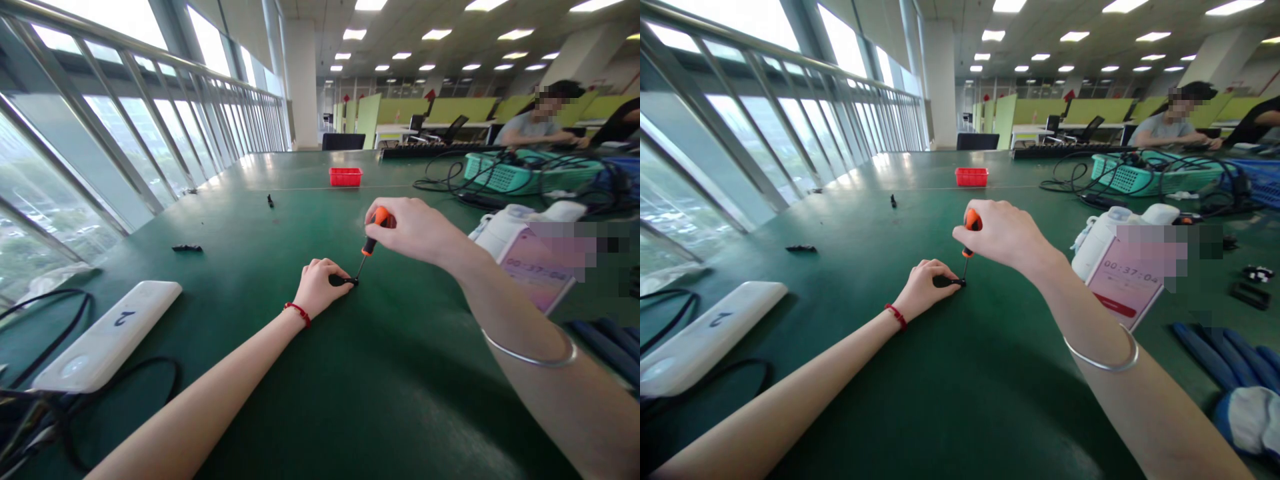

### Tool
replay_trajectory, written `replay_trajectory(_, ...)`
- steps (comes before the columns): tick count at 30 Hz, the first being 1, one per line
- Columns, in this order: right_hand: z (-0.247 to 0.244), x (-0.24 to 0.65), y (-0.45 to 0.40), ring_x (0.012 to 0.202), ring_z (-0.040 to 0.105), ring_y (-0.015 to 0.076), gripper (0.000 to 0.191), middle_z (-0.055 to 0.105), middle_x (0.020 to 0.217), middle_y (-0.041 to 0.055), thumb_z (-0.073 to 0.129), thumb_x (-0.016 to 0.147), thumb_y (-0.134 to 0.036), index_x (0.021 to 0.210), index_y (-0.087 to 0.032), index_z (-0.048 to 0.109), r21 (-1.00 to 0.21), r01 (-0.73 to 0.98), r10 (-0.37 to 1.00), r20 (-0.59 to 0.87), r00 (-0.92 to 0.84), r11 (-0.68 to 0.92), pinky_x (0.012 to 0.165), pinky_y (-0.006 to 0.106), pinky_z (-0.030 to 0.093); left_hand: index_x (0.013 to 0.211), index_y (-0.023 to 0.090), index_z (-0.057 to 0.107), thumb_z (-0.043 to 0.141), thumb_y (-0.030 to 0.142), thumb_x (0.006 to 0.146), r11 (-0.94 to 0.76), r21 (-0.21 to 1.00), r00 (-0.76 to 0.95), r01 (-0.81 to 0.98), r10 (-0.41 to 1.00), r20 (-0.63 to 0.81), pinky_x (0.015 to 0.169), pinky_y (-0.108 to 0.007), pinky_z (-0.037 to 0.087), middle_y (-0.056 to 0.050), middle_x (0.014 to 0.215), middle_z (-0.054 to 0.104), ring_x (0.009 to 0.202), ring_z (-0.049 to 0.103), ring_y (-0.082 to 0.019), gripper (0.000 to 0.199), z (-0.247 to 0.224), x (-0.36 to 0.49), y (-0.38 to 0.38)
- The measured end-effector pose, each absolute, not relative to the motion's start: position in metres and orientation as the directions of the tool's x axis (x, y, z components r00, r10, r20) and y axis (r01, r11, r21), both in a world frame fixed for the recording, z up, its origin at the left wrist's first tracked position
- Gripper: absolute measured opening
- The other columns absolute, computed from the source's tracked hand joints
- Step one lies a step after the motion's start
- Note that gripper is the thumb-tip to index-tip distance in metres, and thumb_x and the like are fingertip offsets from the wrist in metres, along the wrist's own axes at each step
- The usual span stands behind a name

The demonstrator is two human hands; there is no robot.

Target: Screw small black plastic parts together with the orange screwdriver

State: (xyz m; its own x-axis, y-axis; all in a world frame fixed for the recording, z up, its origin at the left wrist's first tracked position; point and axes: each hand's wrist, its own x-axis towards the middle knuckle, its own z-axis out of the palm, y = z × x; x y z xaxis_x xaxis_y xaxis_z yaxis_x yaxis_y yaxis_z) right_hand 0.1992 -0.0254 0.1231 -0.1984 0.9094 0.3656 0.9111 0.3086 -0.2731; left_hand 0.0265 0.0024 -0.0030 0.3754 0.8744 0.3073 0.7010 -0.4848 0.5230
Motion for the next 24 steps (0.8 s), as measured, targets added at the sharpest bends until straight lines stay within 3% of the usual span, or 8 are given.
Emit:
replay_trajectory(3, 0.1237, 0.1998, -0.0254, 0.052, 0.046, 0.0126, 0.037, 0.057, 0.058, 0.0017, 0.042, 0.081, -0.047, 0.069, -0.020, 0.063, -0.270, 0.923, 0.919, 0.356, -0.169, 0.274, 0.051, 0.027, 0.027, 0.075, 0.023, 0.069, 0.066, 0.033, 0.069, -0.479, 0.530, 0.368, 0.700, 0.878, 0.306, 0.087, -0.039, 0.039, 0.000, 0.088, 0.065, 0.092, 0.053, -0.022, 0.012, -0.0025, 0.0269, 0.0024)
replay_trajectory(6, 0.1233, 0.2008, -0.0246, 0.055, 0.048, 0.0126, 0.024, 0.060, 0.065, 0.0006, 0.051, 0.076, -0.040, 0.084, -0.022, 0.063, -0.262, 0.914, 0.906, 0.374, -0.199, 0.309, 0.051, 0.026, 0.028, 0.075, 0.023, 0.069, 0.066, 0.033, 0.069, -0.476, 0.531, 0.368, 0.701, 0.879, 0.303, 0.087, -0.040, 0.039, -0.001, 0.088, 0.065, 0.093, 0.053, -0.022, 0.012, -0.0020, 0.0264, 0.0022)
replay_trajectory(8, 0.1226, 0.2010, -0.0245, 0.055, 0.048, 0.0124, 0.025, 0.061, 0.067, 0.0001, 0.052, 0.075, -0.041, 0.089, -0.023, 0.062, -0.271, 0.904, 0.901, 0.375, -0.217, 0.331, 0.051, 0.025, 0.028, 0.075, 0.023, 0.069, 0.066, 0.033, 0.069, -0.482, 0.528, 0.372, 0.699, 0.876, 0.307, 0.087, -0.040, 0.039, 0.000, 0.088, 0.065, 0.093, 0.053, -0.022, 0.012, -0.0020, 0.0260, 0.0020)
replay_trajectory(12, 0.1225, 0.1999, -0.0260, 0.050, 0.044, 0.0116, 0.041, 0.055, 0.056, 0.0012, 0.039, 0.083, -0.050, 0.071, -0.019, 0.063, -0.288, 0.898, 0.903, 0.372, -0.214, 0.332, 0.049, 0.026, 0.027, 0.075, 0.023, 0.069, 0.066, 0.031, 0.069, -0.478, 0.535, 0.366, 0.696, 0.878, 0.309, 0.087, -0.039, 0.040, 0.000, 0.087, 0.066, 0.093, 0.054, -0.022, 0.011, -0.0018, 0.0258, 0.0016)
replay_trajectory(16, 0.1233, 0.1983, -0.0269, 0.053, 0.045, 0.0112, 0.024, 0.059, 0.063, -0.0004, 0.050, 0.077, -0.040, 0.085, -0.022, 0.063, -0.279, 0.891, 0.883, 0.411, -0.227, 0.359, 0.050, 0.025, 0.027, 0.075, 0.023, 0.069, 0.067, 0.032, 0.069, -0.476, 0.538, 0.369, 0.696, 0.879, 0.301, 0.088, -0.039, 0.039, 0.000, 0.087, 0.066, 0.093, 0.053, -0.022, 0.011, -0.0014, 0.0261, 0.0015)
replay_trajectory(18, 0.1237, 0.1980, -0.0271, 0.054, 0.046, 0.0118, 0.023, 0.060, 0.066, -0.0006, 0.050, 0.076, -0.040, 0.084, -0.023, 0.062, -0.272, 0.898, 0.887, 0.408, -0.218, 0.346, 0.051, 0.025, 0.027, 0.075, 0.023, 0.069, 0.066, 0.032, 0.069, -0.479, 0.534, 0.373, 0.697, 0.878, 0.300, 0.087, -0.039, 0.039, 0.000, 0.087, 0.066, 0.093, 0.053, -0.022, 0.011, -0.0012, 0.0260, 0.0016)
replay_trajectory(21, 0.1240, 0.1988, -0.0271, 0.052, 0.045, 0.0121, 0.036, 0.057, 0.059, 0.0009, 0.040, 0.082, -0.047, 0.071, -0.021, 0.063, -0.271, 0.911, 0.909, 0.365, -0.202, 0.311, 0.051, 0.026, 0.026, 0.075, 0.023, 0.069, 0.066, 0.032, 0.069, -0.479, 0.531, 0.371, 0.698, 0.878, 0.303, 0.087, -0.040, 0.039, -0.001, 0.088, 0.066, 0.093, 0.054, -0.022, 0.011, -0.0009, 0.0259, 0.0016)
replay_trajectory(24, 0.1237, 0.2002, -0.0262, 0.052, 0.044, 0.0119, 0.027, 0.058, 0.061, 0.0003, 0.046, 0.079, -0.042, 0.082, -0.022, 0.063, -0.265, 0.908, 0.903, 0.374, -0.212, 0.324, 0.050, 0.026, 0.026, 0.075, 0.023, 0.069, 0.066, 0.032, 0.069, -0.472, 0.531, 0.367, 0.703, 0.881, 0.297, 0.087, -0.040, 0.039, -0.001, 0.088, 0.065, 0.093, 0.053, -0.022, 0.011, -0.0007, 0.0259, 0.0014)
